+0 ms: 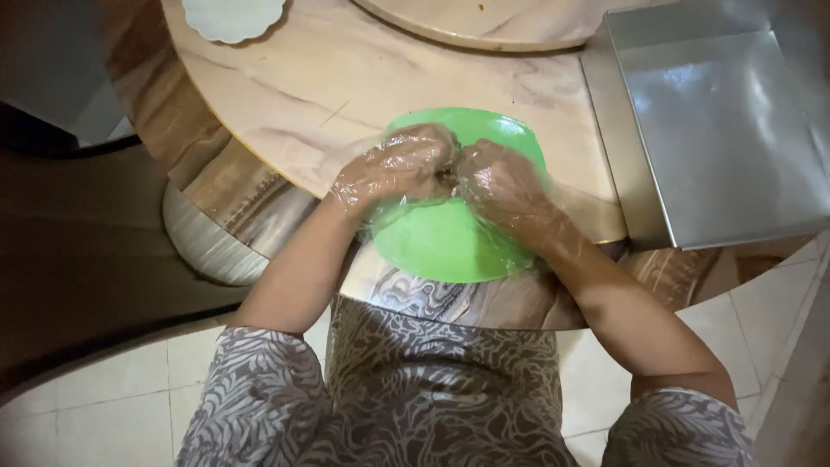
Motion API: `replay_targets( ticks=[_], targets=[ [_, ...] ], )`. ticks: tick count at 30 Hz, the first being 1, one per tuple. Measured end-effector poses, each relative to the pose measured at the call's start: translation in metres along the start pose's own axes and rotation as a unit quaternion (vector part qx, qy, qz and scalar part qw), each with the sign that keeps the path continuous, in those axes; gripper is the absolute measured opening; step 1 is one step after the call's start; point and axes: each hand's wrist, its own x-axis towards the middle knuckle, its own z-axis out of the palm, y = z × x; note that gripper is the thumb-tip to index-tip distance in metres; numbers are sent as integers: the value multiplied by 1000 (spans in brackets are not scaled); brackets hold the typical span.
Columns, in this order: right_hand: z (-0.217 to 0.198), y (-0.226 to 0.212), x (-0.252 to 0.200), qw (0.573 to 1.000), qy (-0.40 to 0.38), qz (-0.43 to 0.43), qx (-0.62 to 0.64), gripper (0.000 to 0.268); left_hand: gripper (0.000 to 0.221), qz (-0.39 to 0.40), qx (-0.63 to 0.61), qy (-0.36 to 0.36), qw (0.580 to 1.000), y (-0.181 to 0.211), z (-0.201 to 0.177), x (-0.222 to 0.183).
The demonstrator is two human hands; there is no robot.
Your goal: The person is using their hands to roll and shape a piece of brown dough into a long, thin rope on a green plastic mat.
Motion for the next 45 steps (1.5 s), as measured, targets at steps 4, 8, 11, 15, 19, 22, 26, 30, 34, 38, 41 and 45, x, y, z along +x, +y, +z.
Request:
replay_targets(
  ticks=[4, 8, 11, 15, 19, 22, 26, 30, 34, 38, 41, 45],
  targets=[
    [-17, -4, -10, 999, -12, 14, 41, 24, 23, -11, -11, -15, 1000, 16, -13, -10],
    [-77, -5, -22, 987, -48, -133, 78, 58, 37, -23, -65, -31, 997, 23, -41, -26],
    [-133, -17, -40, 991, -103, -52, 66, 57, 33, -124, -54, -18, 991, 11, -42, -38],
    [-123, -10, -38, 990, -123, -21, 68, 38, 33, -186, -106, -18, 977, 10, -38, -30],
    [-121, -12, -33, 988, -141, -39, 53, 29, 30, -194, -101, -23, 976, 14, -38, -30],
    [-114, -7, -30, 985, -158, -53, 53, 27, 21, -162, -99, -27, 982, 0, -28, -31],
    [-137, -23, -35, 983, -163, -27, 76, 24, 15, -192, -96, -34, 976, 4, -32, -27],
    [-152, -38, -43, 984, -167, -8, 66, 23, 16, -192, -86, -42, 977, 11, -30, -28],
    [-157, -39, -51, 978, -153, -4, 143, 35, 18, -180, -49, -30, 982, 19, -37, -23],
    [-171, -53, -53, 969, -197, 35, 144, 36, 21, -177, -26, -25, 984, 25, -34, -22],
    [-168, -51, -50, 942, -222, 91, 235, 34, 18, -165, -41, -32, 985, 40, -47, -28],
    [-136, -39, -50, 918, -244, 65, 304, 30, 22, -88, 33, -32, 995, 17, -23, -26]
  ],
)
